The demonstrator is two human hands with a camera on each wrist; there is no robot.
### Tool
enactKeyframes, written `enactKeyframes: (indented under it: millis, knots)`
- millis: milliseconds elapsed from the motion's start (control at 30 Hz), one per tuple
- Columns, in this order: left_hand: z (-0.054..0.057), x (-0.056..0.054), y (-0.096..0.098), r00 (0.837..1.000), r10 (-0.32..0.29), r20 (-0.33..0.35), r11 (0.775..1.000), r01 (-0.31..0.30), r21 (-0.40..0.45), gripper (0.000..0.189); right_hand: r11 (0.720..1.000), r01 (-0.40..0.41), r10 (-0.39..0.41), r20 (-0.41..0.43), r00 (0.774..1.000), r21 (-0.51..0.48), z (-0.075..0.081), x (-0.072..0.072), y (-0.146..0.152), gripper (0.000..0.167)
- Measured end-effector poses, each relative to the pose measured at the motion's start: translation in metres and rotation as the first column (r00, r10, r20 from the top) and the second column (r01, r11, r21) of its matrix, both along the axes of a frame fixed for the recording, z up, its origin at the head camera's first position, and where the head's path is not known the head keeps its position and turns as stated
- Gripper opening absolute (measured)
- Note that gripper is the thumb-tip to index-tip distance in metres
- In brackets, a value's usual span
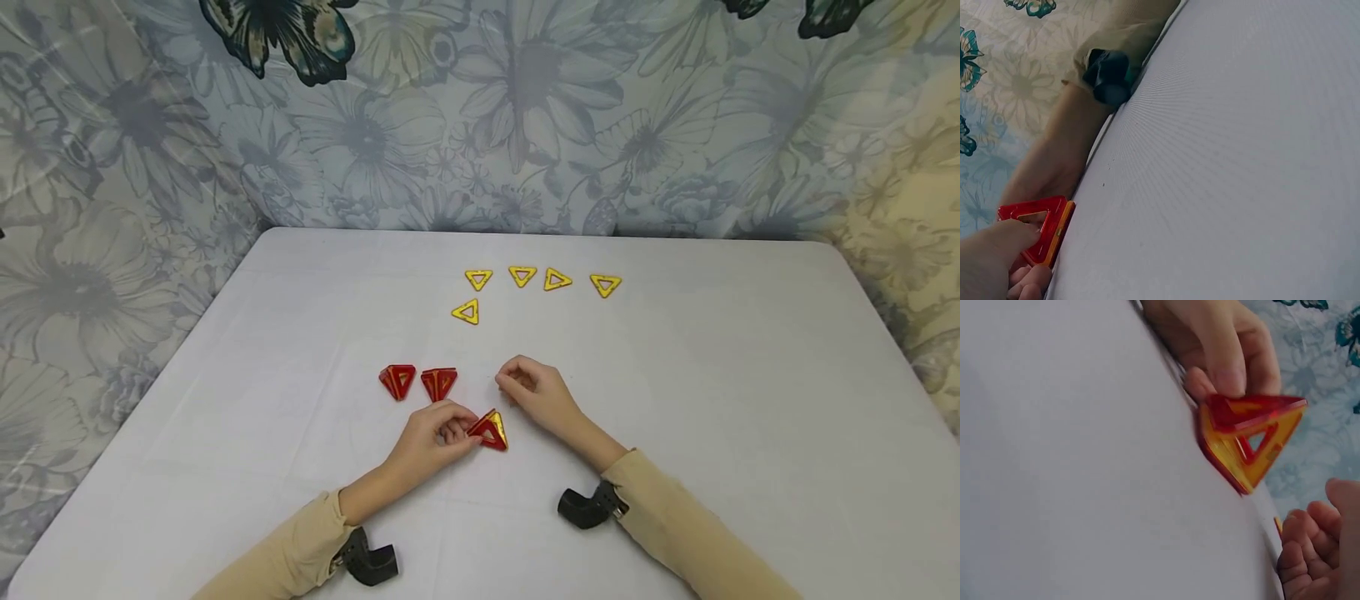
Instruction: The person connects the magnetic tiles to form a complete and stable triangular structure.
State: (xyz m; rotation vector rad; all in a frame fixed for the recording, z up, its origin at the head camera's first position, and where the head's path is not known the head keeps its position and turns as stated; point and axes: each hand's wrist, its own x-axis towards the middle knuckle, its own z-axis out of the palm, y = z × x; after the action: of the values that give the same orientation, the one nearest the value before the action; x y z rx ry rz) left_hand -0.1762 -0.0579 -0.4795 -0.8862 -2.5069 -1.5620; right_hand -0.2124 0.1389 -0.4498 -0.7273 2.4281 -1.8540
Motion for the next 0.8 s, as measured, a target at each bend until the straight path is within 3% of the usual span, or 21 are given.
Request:
enactKeyframes:
  millis: [133,267,433,533,800]
  knots:
    - [-0.001,-0.001,0.000,1.000,0.009,0.008,0.999,-0.008,-0.034,0.017,0.999,0.012,-0.007,-0.086,0.996,0.052,-0.014,-0.034,0.001,0.006]
    - [0.000,-0.001,0.001,1.000,0.012,0.019,0.999,-0.011,-0.048,0.016,0.992,0.073,-0.061,-0.121,0.991,0.103,-0.025,-0.060,0.001,0.024]
    - [0.002,-0.002,0.000,1.000,0.010,0.028,0.999,-0.009,-0.047,0.015,0.967,0.138,-0.099,-0.181,0.978,0.216,-0.026,-0.079,-0.004,0.063]
    - [0.003,-0.002,-0.001,1.000,-0.001,0.026,0.999,0.002,-0.044,0.015,0.939,0.147,-0.085,-0.205,0.975,0.310,-0.025,-0.087,-0.009,0.076]
    - [0.000,-0.002,-0.003,0.999,-0.007,0.031,0.999,0.008,-0.038,0.015,0.874,0.110,0.020,-0.262,0.965,0.473,-0.024,-0.109,-0.024,0.071]
